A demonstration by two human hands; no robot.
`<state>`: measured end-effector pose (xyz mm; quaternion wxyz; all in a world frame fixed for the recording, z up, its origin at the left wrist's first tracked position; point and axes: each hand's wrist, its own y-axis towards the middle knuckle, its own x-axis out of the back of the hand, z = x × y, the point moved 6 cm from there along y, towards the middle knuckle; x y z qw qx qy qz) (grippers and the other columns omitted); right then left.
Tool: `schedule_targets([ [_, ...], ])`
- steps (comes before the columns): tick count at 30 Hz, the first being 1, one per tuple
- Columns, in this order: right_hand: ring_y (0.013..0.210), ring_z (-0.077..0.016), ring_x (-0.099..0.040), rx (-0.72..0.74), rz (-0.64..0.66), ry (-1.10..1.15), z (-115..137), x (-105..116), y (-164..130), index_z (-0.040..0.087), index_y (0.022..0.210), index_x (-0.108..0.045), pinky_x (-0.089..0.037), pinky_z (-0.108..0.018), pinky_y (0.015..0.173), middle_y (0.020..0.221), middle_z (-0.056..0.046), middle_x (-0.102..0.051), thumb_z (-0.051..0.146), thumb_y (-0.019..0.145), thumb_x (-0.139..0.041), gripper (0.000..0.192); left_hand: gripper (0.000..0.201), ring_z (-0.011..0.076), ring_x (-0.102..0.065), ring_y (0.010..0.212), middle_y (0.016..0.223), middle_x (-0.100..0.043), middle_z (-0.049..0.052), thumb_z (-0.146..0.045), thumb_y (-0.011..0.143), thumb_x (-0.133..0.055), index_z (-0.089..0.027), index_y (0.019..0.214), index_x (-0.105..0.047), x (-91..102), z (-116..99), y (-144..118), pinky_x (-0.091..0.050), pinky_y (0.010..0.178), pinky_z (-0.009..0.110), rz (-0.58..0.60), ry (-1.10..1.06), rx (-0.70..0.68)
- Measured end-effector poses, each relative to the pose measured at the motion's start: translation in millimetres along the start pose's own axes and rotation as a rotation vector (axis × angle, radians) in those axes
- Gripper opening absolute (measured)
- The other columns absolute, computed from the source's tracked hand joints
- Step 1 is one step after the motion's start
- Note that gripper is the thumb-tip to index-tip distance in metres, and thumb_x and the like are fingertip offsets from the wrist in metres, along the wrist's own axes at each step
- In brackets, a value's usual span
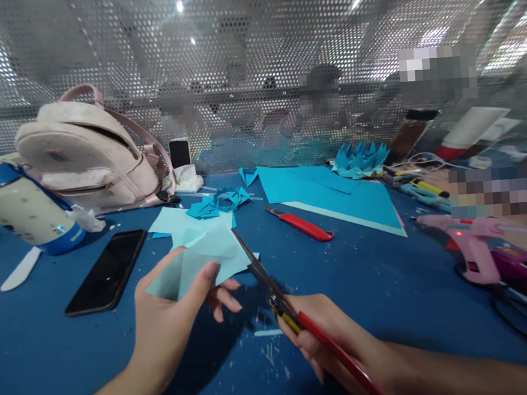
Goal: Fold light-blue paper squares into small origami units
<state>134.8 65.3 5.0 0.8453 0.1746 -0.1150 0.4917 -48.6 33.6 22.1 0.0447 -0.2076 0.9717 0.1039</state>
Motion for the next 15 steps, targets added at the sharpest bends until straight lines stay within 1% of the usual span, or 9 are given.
schedule_targets([
  [4,0.059,-0.0107,-0.037,0.031,-0.012,-0.001,5.2,0.8,2.0,0.018,0.070,-0.041,-0.033,-0.022,0.053,0.067,0.001,-0.043,0.063,0.097,-0.030,0.053,0.018,0.0176,-0.067,0.046,0.065,-0.073,0.003,-0.032,0.085,-0.070,-0.016,0.079,-0.064,0.6,1.6,0.1,-0.051,0.037,0.024,0.010,0.015,0.005],
  [7,0.060,-0.0104,-0.038,0.019,-0.009,-0.022,7.6,1.2,3.2,0.018,0.072,-0.041,-0.033,-0.020,0.052,0.068,0.000,-0.043,0.061,0.098,-0.030,0.051,0.019,0.0178,-0.067,0.046,0.065,-0.073,0.003,-0.033,0.085,-0.069,-0.016,0.080,-0.063,-0.6,0.7,-0.1,-0.051,0.037,0.024,0.007,0.024,0.006],
  [11,0.059,-0.0102,-0.037,0.007,-0.006,-0.040,5.8,1.5,2.8,0.018,0.072,-0.041,-0.033,-0.019,0.050,0.066,0.001,-0.041,0.061,0.098,-0.029,0.051,0.020,0.0167,-0.065,0.044,0.063,-0.072,0.004,-0.032,0.085,-0.069,-0.016,0.076,-0.062,-2.4,-2.5,-1.2,-0.050,0.036,0.023,0.001,0.036,0.003],
  [15,0.058,-0.0110,-0.036,0.014,-0.006,-0.011,3.2,0.7,2.1,0.019,0.071,-0.041,-0.034,-0.021,0.050,0.064,0.001,-0.042,0.061,0.097,-0.029,0.052,0.018,0.0170,-0.066,0.046,0.064,-0.072,0.003,-0.031,0.085,-0.069,-0.017,0.077,-0.062,-2.7,-2.7,-2.0,-0.051,0.037,0.023,0.005,0.009,0.022],
])
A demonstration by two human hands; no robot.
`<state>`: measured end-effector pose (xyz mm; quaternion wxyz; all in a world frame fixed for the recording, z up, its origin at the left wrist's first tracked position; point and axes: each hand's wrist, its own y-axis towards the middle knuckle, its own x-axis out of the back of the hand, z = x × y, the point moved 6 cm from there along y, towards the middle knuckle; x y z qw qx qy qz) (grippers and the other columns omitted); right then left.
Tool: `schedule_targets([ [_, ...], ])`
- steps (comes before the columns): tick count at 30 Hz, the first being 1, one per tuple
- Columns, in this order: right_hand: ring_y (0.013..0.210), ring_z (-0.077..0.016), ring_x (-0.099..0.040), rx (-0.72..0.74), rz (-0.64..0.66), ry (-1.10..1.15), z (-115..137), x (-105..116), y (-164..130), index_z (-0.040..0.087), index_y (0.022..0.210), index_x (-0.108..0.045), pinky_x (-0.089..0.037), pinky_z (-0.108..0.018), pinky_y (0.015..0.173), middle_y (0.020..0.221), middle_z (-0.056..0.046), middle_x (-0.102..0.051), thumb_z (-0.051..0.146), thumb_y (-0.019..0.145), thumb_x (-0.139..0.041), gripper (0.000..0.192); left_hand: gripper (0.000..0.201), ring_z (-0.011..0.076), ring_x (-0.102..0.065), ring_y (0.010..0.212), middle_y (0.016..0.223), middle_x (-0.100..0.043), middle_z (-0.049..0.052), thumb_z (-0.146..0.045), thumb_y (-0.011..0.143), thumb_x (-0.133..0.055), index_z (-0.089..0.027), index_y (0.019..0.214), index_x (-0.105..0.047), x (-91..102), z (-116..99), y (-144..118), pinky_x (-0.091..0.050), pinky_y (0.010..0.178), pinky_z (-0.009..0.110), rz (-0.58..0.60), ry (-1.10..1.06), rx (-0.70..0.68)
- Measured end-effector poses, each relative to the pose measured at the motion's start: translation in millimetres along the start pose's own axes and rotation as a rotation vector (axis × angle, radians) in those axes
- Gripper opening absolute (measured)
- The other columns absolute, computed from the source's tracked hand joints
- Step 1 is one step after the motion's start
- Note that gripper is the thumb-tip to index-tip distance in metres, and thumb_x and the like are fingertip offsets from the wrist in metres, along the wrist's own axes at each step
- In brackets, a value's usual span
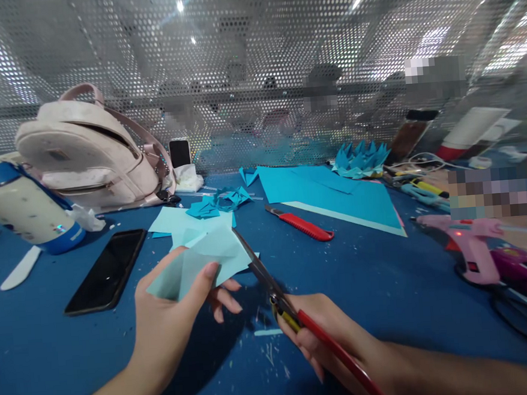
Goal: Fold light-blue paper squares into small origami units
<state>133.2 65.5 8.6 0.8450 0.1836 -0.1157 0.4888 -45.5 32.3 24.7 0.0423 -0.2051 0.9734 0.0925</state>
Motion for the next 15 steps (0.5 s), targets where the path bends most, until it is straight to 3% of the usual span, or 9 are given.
schedule_targets([
  [15,0.056,-0.0107,-0.037,-0.040,-0.007,0.059,-10.2,-3.3,-3.7,0.020,0.069,-0.040,-0.034,-0.022,0.051,0.061,0.002,-0.045,0.061,0.097,-0.032,0.050,0.018,0.0182,-0.066,0.044,0.064,-0.073,0.003,-0.032,0.084,-0.069,-0.018,0.074,-0.062,0.8,1.2,-1.8,-0.051,0.036,0.024,-0.009,-0.012,0.030],
])
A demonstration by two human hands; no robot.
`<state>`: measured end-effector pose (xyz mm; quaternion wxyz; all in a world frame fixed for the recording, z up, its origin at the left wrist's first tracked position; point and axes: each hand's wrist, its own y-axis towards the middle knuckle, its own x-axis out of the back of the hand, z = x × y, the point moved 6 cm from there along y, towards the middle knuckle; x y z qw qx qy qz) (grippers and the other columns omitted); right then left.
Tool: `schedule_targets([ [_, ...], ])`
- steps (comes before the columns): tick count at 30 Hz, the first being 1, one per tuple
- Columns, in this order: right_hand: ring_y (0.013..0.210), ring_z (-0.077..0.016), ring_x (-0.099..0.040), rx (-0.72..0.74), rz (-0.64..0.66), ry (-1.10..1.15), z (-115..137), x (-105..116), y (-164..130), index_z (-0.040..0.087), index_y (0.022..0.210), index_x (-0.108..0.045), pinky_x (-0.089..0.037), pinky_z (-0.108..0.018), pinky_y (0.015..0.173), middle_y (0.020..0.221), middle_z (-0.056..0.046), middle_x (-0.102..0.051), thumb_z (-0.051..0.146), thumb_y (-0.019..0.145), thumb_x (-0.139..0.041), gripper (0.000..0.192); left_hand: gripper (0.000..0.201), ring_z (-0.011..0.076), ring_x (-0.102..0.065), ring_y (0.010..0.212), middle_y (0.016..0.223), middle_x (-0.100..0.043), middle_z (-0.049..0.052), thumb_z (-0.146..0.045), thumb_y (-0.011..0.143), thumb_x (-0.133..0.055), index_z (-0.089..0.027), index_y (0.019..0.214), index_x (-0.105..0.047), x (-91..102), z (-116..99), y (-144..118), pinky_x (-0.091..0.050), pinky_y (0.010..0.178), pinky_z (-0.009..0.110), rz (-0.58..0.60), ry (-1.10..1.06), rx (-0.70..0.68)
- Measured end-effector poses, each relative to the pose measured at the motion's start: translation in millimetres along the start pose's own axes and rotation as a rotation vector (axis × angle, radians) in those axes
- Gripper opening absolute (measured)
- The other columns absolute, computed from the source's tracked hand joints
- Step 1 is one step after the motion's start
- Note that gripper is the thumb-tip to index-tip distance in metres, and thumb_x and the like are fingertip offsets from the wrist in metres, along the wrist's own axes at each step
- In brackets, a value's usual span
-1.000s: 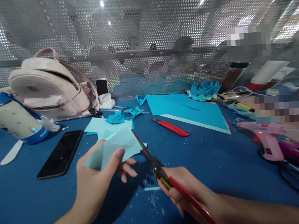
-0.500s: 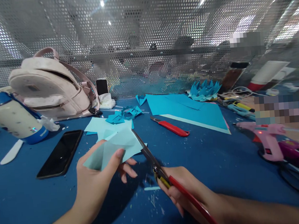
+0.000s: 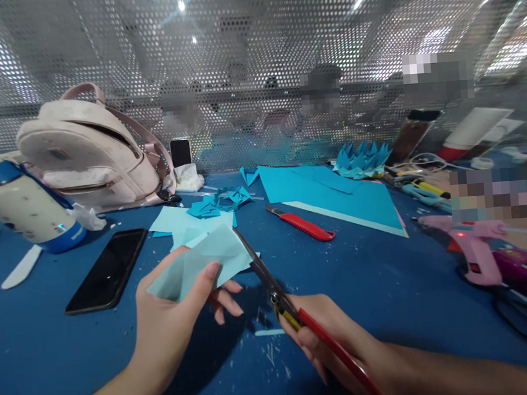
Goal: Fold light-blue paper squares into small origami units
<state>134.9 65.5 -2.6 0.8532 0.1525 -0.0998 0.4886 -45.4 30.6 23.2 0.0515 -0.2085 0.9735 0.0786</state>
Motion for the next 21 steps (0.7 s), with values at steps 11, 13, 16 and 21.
schedule_targets([
  [11,0.055,-0.0102,-0.031,-0.001,-0.013,-0.114,0.2,2.9,-0.9,0.020,0.072,-0.036,-0.030,-0.022,0.050,0.062,0.004,-0.040,0.056,0.099,-0.029,0.046,0.018,0.0167,-0.066,0.044,0.063,-0.072,0.003,-0.030,0.085,-0.069,-0.018,0.075,-0.061,-0.7,-1.1,1.5,-0.050,0.036,0.022,0.022,-0.012,0.002],
  [13,0.057,-0.0107,-0.031,0.006,-0.027,-0.131,-1.5,2.9,-1.3,0.020,0.072,-0.035,-0.030,-0.022,0.052,0.065,0.003,-0.039,0.057,0.099,-0.030,0.046,0.017,0.0164,-0.066,0.044,0.063,-0.072,0.003,-0.030,0.085,-0.069,-0.017,0.076,-0.061,-0.4,-0.8,2.1,-0.050,0.036,0.022,0.029,-0.017,0.003],
  [16,0.060,-0.0114,-0.032,0.017,-0.063,-0.154,-3.7,3.3,-1.5,0.020,0.073,-0.035,-0.030,-0.024,0.055,0.068,0.003,-0.039,0.057,0.099,-0.028,0.045,0.018,0.0165,-0.066,0.044,0.063,-0.072,0.003,-0.031,0.086,-0.069,-0.017,0.077,-0.062,0.2,-0.4,1.9,-0.050,0.036,0.022,0.036,-0.024,0.007],
  [21,0.060,-0.0105,-0.031,0.019,-0.042,-0.191,0.3,4.4,1.0,0.020,0.074,-0.034,-0.030,-0.023,0.056,0.069,0.003,-0.039,0.056,0.100,-0.028,0.045,0.017,0.0171,-0.066,0.043,0.062,-0.071,0.003,-0.031,0.085,-0.069,-0.018,0.077,-0.062,0.3,-0.7,0.4,-0.050,0.035,0.022,0.040,-0.044,0.017],
])
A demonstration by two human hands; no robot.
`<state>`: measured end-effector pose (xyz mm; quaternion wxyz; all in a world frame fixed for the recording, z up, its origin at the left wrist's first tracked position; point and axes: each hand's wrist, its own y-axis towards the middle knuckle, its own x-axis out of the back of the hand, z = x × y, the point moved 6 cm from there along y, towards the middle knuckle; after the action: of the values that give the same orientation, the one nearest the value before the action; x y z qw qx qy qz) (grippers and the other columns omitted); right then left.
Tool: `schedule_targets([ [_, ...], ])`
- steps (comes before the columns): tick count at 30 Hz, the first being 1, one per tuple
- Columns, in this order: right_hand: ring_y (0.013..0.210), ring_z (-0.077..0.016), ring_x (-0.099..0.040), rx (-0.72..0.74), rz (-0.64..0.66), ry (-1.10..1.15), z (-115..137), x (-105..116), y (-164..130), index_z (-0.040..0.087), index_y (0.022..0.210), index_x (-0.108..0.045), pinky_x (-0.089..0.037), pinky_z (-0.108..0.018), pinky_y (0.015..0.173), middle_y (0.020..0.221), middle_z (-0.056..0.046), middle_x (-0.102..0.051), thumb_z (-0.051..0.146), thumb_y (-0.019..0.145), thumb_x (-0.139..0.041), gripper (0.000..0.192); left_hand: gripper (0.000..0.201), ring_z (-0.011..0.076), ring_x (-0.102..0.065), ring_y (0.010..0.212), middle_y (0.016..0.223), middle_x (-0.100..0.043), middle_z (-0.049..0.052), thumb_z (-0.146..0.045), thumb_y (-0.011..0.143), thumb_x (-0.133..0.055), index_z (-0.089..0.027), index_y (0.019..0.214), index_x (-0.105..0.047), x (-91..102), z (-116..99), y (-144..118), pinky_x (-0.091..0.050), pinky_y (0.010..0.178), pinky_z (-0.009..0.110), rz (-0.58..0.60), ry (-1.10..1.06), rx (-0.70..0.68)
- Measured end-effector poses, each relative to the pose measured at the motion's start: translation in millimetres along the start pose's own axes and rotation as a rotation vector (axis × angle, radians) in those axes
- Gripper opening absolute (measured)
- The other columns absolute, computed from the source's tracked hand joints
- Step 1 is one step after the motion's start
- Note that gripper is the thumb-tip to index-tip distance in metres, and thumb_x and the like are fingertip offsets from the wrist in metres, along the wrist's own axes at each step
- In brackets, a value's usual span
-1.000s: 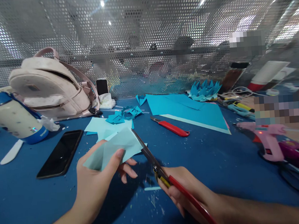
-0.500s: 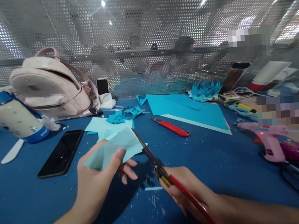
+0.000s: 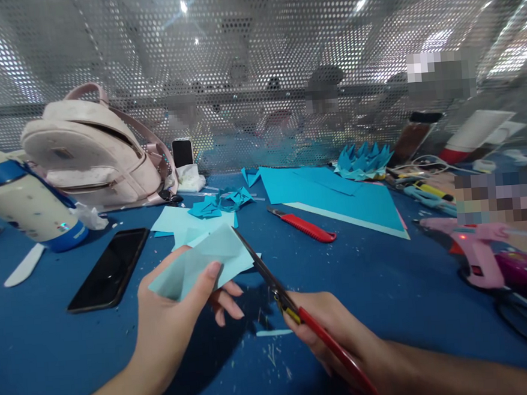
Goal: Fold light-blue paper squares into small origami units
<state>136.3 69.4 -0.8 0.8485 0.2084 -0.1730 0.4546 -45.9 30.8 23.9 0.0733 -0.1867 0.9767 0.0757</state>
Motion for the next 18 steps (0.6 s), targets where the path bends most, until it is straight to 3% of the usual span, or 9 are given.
schedule_targets([
  [7,0.053,-0.0084,-0.027,-0.093,0.063,0.130,-2.3,0.9,0.3,0.020,0.074,-0.033,-0.026,-0.021,0.048,0.062,0.005,-0.035,0.069,0.093,-0.033,0.053,0.018,0.0178,-0.066,0.043,0.060,-0.070,0.003,-0.031,0.084,-0.069,-0.017,0.075,-0.063,-0.7,-0.5,1.7,-0.050,0.035,0.023,0.011,0.023,0.022],
  [12,0.054,-0.0088,-0.024,-0.061,0.078,0.141,-0.5,0.8,0.6,0.020,0.074,-0.035,-0.023,-0.021,0.045,0.062,0.004,-0.035,0.077,0.088,-0.030,0.059,0.017,0.0178,-0.066,0.041,0.057,-0.070,0.003,-0.029,0.083,-0.069,-0.016,0.075,-0.063,-4.2,-1.3,1.0,-0.050,0.034,0.022,0.030,-0.007,0.041],
  [18,0.052,-0.0078,-0.025,-0.078,0.074,0.175,-7.0,-1.4,-1.8,0.020,0.076,-0.036,-0.024,-0.019,0.043,0.062,0.004,-0.036,0.065,0.093,-0.036,0.048,0.015,0.0183,-0.066,0.041,0.056,-0.071,0.004,-0.029,0.084,-0.068,-0.016,0.079,-0.062,-5.9,-2.4,-1.1,-0.050,0.035,0.022,0.052,0.000,0.049],
])
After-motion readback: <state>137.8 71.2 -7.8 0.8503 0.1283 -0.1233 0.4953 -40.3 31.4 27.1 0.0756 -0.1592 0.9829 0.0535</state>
